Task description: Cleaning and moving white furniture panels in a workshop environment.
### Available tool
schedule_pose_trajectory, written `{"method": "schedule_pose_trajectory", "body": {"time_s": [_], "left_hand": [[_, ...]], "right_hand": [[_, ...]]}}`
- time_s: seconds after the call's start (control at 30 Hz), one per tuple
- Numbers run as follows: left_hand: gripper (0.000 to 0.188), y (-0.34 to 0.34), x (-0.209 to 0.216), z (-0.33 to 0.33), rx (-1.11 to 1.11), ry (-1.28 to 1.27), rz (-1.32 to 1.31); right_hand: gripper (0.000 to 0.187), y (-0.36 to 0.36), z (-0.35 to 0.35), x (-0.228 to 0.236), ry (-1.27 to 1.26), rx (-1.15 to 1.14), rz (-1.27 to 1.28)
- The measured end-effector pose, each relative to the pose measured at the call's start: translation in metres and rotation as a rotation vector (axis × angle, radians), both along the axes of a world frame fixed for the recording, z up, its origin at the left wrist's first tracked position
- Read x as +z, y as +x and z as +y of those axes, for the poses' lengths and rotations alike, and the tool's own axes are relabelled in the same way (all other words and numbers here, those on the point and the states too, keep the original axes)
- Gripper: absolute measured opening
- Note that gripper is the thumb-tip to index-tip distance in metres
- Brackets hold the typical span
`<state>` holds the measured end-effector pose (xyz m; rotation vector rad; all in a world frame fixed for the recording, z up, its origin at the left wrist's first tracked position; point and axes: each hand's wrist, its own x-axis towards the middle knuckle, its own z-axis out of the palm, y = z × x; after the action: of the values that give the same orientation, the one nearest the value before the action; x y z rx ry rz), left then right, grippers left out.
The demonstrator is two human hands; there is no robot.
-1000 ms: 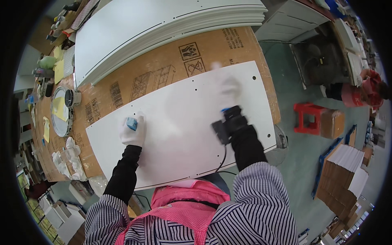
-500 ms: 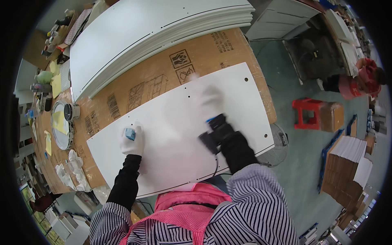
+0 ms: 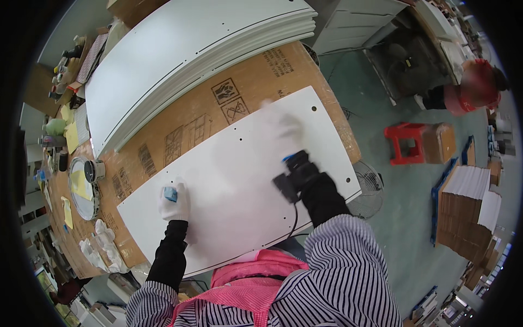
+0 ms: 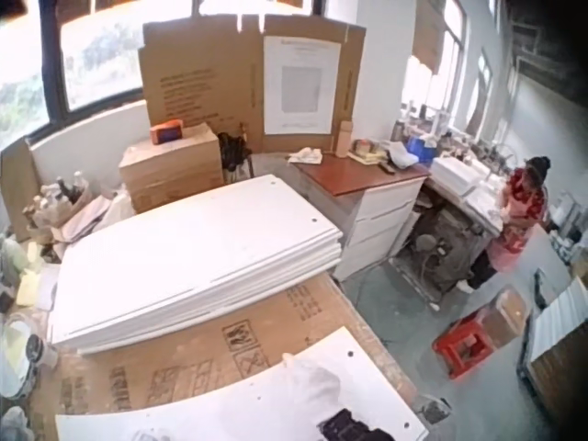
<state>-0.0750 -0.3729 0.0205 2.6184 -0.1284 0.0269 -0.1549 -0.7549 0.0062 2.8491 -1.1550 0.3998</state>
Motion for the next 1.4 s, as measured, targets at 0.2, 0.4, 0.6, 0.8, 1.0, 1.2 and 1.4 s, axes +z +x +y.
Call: {"method": "schedule_pose_trajectory", "body": {"time_s": [0.2,0.4,0.6,0.8,1.0,1.2,1.4], "left_hand": [[0.03,0.002,-0.005,0.01,0.013,0.003,0.016],[0.03,-0.001,-0.01,0.007,0.031,-0.009,0.069],[0.034,0.001,-0.011,0.006,0.104,0.024,0.055],[0.041,-0.001,-0.025,0.011,0.114,0.018,0.068],[0.047,0.002,-0.027,0.019,0.08,-0.05,0.104],[0.044,0.002,-0.018,0.015,0.012,-0.028,0.123],[0.045,0.004,-0.016,0.016,-0.015,0.005,0.103]], "right_hand": [[0.027,0.008,-0.023,-0.002,0.192,0.032,-0.211],[0.033,-0.017,-0.136,0.033,0.156,0.201,-0.054],[0.037,-0.031,-0.14,0.049,-0.086,0.793,0.289],[0.043,-0.133,-0.123,0.047,-0.08,0.992,0.315],[0.043,-0.267,-0.074,0.074,0.136,0.869,0.417],[0.039,-0.347,0.019,0.073,0.151,0.148,0.078],[0.02,-0.286,0.098,0.032,0.238,0.217,-0.199]]}}
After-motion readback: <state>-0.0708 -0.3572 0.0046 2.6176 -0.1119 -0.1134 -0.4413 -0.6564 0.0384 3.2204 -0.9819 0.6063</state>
